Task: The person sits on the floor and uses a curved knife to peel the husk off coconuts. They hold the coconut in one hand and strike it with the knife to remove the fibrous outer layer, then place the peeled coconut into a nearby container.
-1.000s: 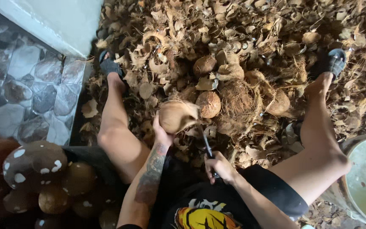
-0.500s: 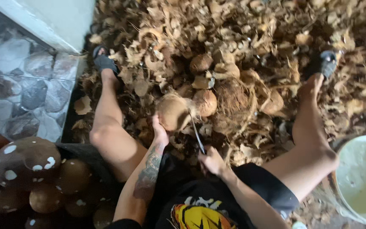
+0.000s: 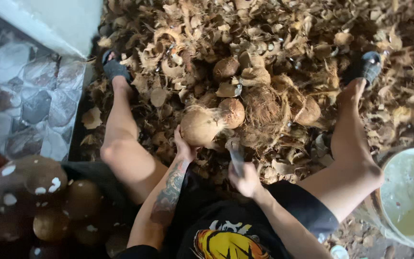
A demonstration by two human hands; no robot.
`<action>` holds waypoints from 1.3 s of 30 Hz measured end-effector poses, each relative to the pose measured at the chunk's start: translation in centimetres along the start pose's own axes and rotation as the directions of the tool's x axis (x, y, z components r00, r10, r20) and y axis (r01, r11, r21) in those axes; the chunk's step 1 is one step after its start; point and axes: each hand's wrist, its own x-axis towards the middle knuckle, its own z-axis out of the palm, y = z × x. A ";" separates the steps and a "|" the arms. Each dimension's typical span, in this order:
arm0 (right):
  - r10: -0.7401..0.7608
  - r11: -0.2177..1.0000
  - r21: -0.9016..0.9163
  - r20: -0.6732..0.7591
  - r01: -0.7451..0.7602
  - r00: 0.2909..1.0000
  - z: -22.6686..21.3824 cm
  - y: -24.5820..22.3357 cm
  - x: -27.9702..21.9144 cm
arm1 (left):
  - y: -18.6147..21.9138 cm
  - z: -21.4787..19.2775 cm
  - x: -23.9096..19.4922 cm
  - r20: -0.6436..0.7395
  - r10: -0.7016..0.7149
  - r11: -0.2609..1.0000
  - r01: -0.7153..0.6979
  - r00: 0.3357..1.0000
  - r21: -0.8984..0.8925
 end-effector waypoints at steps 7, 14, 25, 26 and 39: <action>0.293 0.930 0.205 0.084 -0.304 0.952 -0.7 -7.9 0.4 | -0.6 -1.5 1.0 -0.013 -0.032 0.999 0.032 0.999 -0.005; -0.737 0.664 0.013 -0.161 0.748 0.657 -1.6 -7.0 0.8 | -0.1 -0.6 3.6 -0.041 -0.151 0.978 0.155 0.988 0.139; 0.359 0.927 0.099 0.038 -0.361 0.933 0.1 -9.0 -0.7 | 5.6 5.3 -11.4 -0.046 0.020 0.999 -0.018 0.999 0.051; 0.350 0.931 0.098 0.030 -0.352 0.936 -0.4 -8.6 -0.4 | 5.6 4.6 -8.4 -0.034 0.024 0.998 -0.022 0.999 0.052; 0.228 0.973 -0.048 0.055 -0.225 0.972 0.2 2.4 1.8 | 0.9 1.5 -1.6 -0.201 0.182 0.959 -0.219 0.962 -0.180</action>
